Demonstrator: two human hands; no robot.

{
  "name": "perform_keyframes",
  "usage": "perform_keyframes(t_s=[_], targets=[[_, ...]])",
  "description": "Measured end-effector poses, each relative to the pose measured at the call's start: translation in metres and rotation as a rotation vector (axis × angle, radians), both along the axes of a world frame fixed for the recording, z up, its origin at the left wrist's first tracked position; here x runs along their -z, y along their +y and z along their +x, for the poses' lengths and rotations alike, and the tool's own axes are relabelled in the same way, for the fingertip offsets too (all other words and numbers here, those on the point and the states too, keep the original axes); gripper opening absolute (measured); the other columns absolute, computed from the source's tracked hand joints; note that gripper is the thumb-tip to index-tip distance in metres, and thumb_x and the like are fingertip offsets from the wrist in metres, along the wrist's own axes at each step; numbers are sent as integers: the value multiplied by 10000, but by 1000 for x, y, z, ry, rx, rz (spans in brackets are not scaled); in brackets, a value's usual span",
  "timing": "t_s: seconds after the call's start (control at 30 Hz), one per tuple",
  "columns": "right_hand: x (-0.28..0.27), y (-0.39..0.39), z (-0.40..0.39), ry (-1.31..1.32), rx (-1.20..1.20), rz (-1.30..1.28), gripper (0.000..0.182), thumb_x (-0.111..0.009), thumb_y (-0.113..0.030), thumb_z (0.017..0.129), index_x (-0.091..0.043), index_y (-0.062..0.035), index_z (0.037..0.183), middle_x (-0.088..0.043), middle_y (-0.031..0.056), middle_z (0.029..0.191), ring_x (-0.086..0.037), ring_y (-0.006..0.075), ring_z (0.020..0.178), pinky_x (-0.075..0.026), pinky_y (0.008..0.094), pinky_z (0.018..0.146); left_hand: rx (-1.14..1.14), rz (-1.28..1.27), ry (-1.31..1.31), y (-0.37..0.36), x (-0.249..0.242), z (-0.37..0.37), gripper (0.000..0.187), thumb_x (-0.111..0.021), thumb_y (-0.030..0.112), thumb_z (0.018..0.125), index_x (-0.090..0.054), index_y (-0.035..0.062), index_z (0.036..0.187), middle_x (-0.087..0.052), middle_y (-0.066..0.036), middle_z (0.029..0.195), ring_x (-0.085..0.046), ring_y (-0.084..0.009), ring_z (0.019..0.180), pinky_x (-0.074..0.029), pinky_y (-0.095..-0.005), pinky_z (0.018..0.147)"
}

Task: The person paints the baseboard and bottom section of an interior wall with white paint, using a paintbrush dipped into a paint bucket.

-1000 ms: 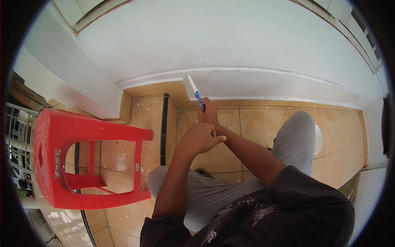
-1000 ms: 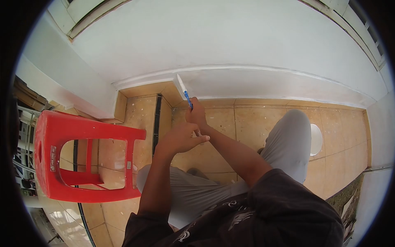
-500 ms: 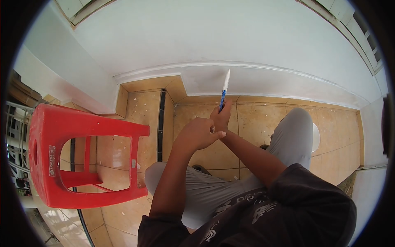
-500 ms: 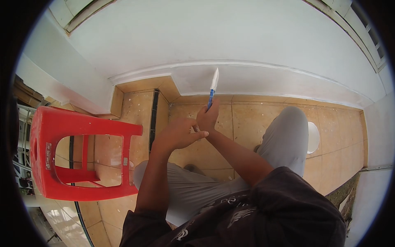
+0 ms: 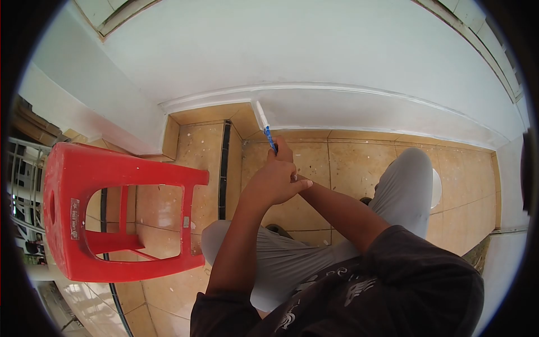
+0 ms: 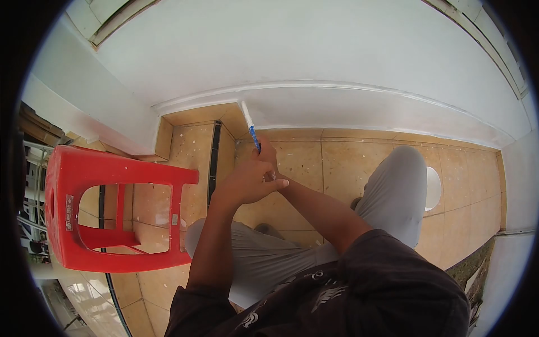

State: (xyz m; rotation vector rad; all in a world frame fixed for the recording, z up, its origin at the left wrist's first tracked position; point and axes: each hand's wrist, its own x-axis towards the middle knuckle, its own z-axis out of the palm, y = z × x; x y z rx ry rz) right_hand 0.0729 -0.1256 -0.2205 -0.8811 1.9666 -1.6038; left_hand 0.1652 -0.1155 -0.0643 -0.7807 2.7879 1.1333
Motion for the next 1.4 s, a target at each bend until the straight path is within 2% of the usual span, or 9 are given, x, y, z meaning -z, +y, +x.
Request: perform_keyframes(t_s=[0.07,0.13,0.23,0.37,0.47,0.57,0.77,1.07,1.4], targets=[[2,4,-3,10,-47,17,250,-506,-16,845,-540,-30,1093,-520,159,699,-495,239,613,-431,376,605,-10,25,-55,1,-7,-1,460,-683,447,811,-675,-13,821,-662,-196,833,-658,-325,833,-515,-411,743],[5,0,-7,72,-45,-69,205,-522,-4,854,-529,-26,1058,-499,124,671,-474,213,577,-404,357,563,-12,81,-159,-1,-13,-3,490,-676,478,823,-670,-11,849,-643,-213,933,-638,-333,901,-505,-409,763],[10,-12,-18,131,-52,-102,184,-524,9,854,-533,-21,1034,-505,112,668,-479,204,568,-399,349,549,-15,96,-213,-1,-16,-5,494,-668,498,822,-668,5,858,-652,-208,947,-642,-326,896,-505,-402,763],[21,-22,-44,175,-10,-26,202,-514,19,846,-541,-14,1043,-538,124,696,-500,223,590,-413,354,569,-6,63,-233,-2,-15,-6,499,-661,514,820,-668,17,861,-664,-201,921,-646,-322,880,-504,-398,761],[17,-12,-42,179,109,-67,174,-510,2,832,-528,-16,1004,-543,175,711,-558,319,634,-429,430,602,-7,68,-227,-1,-19,-3,499,-661,510,818,-671,14,861,-668,-199,893,-648,-324,873,-504,-402,759],[5,9,-17,129,134,-38,173,-509,3,831,-530,-19,1001,-542,174,707,-556,327,635,-426,433,593,12,63,-193,-1,-17,-2,494,-665,496,816,-676,5,864,-669,-202,884,-651,-325,859,-506,-408,755],[16,-12,-8,170,12,-15,198,-498,2,832,-545,-31,1022,-571,202,726,-574,383,659,-426,453,586,21,49,-104,-2,-6,-1,498,-661,492,818,-685,-3,862,-670,-208,897,-654,-331,831,-507,-411,744],[36,2,-35,272,80,27,173,-502,-6,838,-532,-32,1007,-558,221,745,-556,409,679,-423,469,602,-15,95,-202,-2,-23,0,485,-671,490,815,-676,10,883,-668,-192,875,-648,-321,856,-500,-409,748],[14,-17,-44,239,-100,13,212,-488,19,823,-529,-23,1027,-546,215,732,-546,419,670,-433,450,605,7,57,-184,-2,-14,-4,486,-656,489,827,-666,5,868,-665,-187,900,-635,-320,886,-494,-403,759]])
